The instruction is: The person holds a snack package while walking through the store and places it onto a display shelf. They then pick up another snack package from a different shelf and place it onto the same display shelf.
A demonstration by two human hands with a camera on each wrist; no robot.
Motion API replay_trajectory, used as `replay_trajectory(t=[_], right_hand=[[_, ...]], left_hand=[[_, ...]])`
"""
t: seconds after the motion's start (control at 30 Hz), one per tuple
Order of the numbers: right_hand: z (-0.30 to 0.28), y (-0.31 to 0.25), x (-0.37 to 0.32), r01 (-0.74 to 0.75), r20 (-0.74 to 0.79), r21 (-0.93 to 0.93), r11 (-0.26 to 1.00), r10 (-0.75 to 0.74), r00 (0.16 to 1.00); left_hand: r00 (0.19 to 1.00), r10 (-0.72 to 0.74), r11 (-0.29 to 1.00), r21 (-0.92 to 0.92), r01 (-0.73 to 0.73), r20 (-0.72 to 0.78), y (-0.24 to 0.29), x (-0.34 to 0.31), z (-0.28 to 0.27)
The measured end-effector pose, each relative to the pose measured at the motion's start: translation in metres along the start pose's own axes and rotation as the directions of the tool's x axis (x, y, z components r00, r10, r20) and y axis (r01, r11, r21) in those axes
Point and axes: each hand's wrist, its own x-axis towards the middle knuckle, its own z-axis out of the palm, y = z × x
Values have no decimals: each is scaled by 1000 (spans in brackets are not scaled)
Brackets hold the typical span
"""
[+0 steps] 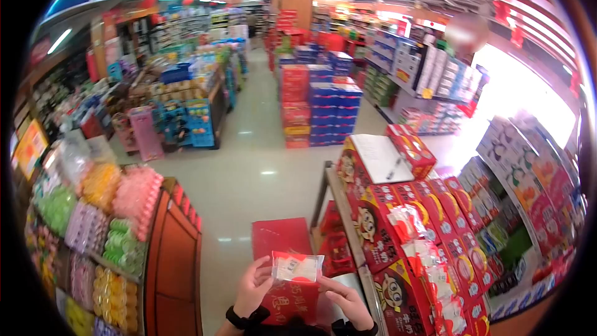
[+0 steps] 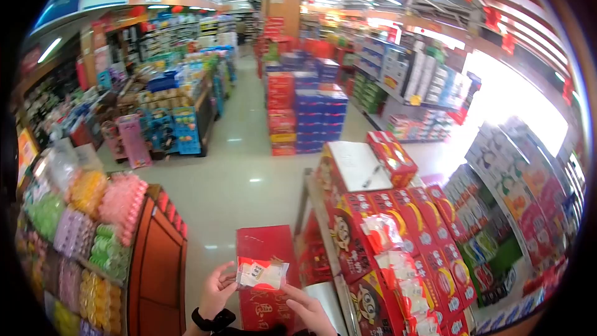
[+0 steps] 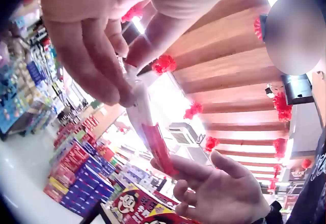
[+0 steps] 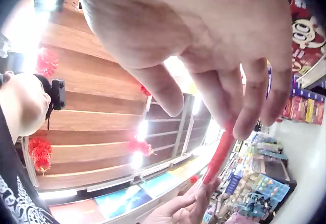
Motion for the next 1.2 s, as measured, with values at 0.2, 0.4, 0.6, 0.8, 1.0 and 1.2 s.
replay_trajectory(t=[0.2,0.4,0.6,0.8,1.0,1.2], right_hand=[[55,-23,19,21,213,-16,1000,-17,977],[130,-17,19,30,457,-39,999,-9,889],[227,2,-14,23,715,-47,999,17,699],[329,23,-80,-34,896,-57,998,66,438],[420,57,-143,-18,976,-175,984,176,125],[500,72,-199,99,951,-203,974,221,-217]], left_hand=[[970,126,989,107,-105,-209,19,-57,-50],[861,192,975,188,-115,-470,35,-149,-105],[650,290,930,368,-17,-703,29,-278,-151],[367,265,958,288,8,-892,28,-426,-168],[66,367,913,373,167,-928,34,-551,-153],[-313,338,941,326,90,-888,15,-631,-130]])
